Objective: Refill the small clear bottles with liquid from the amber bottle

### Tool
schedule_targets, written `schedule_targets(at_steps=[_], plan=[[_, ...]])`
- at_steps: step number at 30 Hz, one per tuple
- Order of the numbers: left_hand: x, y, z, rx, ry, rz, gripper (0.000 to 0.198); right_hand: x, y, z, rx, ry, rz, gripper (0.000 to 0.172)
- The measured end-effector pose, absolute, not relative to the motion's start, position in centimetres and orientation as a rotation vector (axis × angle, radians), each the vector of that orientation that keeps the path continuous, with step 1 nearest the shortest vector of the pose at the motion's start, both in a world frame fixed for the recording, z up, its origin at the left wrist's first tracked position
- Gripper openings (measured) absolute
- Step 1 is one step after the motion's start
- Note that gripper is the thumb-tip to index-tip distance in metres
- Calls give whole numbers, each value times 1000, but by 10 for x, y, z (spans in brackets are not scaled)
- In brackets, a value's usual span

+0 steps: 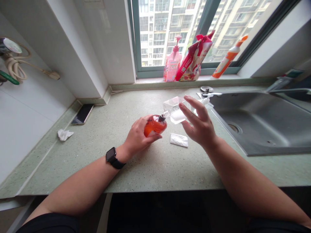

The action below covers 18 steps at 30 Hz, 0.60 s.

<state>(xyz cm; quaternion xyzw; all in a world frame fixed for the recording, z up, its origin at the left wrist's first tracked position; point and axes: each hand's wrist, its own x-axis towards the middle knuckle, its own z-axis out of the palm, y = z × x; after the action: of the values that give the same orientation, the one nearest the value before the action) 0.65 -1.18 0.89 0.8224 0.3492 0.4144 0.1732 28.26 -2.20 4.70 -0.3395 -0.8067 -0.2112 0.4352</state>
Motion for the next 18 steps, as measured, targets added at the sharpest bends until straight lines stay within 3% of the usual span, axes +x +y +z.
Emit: schedule_targets(at_steps=[18], plan=[[6,-11,9,2333,989,1173,78,285,-21,46,-839,-2006,-394,91]])
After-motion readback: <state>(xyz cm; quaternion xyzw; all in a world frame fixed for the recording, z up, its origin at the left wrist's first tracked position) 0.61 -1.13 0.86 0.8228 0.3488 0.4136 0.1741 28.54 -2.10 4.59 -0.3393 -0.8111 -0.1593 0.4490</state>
